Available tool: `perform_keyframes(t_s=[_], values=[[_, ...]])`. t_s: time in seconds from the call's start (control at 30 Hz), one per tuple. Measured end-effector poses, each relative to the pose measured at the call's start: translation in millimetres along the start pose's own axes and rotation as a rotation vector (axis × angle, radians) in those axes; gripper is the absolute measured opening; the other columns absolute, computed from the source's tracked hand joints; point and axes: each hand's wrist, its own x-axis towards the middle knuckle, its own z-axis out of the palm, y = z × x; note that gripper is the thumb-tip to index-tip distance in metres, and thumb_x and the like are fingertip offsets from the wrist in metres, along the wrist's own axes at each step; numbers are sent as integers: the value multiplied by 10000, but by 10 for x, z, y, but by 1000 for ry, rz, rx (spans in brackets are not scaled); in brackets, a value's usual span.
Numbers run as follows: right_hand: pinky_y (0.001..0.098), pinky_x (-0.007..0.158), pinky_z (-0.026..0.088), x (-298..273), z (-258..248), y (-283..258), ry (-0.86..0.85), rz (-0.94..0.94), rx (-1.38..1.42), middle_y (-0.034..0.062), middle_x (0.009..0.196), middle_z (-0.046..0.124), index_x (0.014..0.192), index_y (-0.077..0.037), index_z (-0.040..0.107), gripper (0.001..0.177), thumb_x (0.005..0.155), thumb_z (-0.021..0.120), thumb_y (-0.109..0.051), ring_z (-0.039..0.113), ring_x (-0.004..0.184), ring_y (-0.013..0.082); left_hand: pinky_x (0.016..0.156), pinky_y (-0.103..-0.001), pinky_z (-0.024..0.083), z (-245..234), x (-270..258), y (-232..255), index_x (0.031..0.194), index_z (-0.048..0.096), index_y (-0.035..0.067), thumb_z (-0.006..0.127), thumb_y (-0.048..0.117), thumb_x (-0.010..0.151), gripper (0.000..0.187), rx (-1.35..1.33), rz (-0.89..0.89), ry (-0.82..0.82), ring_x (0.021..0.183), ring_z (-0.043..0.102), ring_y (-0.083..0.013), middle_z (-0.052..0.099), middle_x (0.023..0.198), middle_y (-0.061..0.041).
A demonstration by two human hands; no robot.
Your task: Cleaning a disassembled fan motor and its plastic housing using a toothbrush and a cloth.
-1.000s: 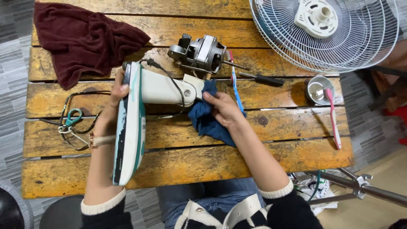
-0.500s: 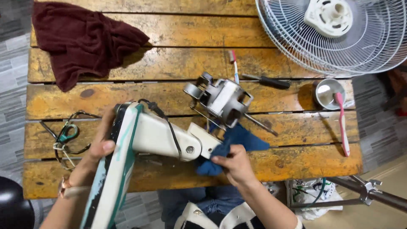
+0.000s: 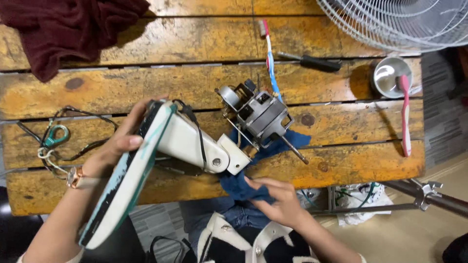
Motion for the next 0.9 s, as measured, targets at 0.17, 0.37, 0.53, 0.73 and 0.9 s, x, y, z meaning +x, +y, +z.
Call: perform_keyframes(t_s=[0.17,0.37,0.53,0.73,0.9], values=[[396,971,544,-267,-84,33,-174,-149,-12,207,1214,637,1357,1,622,428,995,659,-224,672,1085,320,1172,-492,291,-184,-19,-291,1592,242,136,526,721,717,1090,-32,-114,-57,1456,369,-278,316,1660,-137],[268,653,552,-504,209,538,607,-213,-234,175,949,725,1016,-62,689,244,846,841,-148,699,739,196,1115,-401,347,-88,32,-78,1599,254,120,558,685,659,1138,-112,-154,-54,1362,449,-238,392,1594,-126],[315,595,548,182,337,134,474,-478,-615,104,847,683,1092,-89,753,170,932,808,-106,643,654,209,1060,-414,414,-7,41,6,1602,238,148,568,679,647,1142,-130,-185,-37,1347,466,-254,360,1630,-133],[341,497,493,233,389,223,418,-562,-613,140,752,613,1013,25,745,90,957,716,-39,558,550,223,1093,-424,383,-101,66,-117,1555,273,95,514,719,703,1083,-23,-54,-92,1332,448,-261,371,1557,-151],[316,566,556,397,323,58,390,-523,-638,127,812,673,1029,-1,762,88,959,731,-43,646,624,212,1015,-436,469,-36,75,-28,1581,259,123,525,715,658,1129,-74,-134,-68,1260,524,-270,457,1494,-165]])
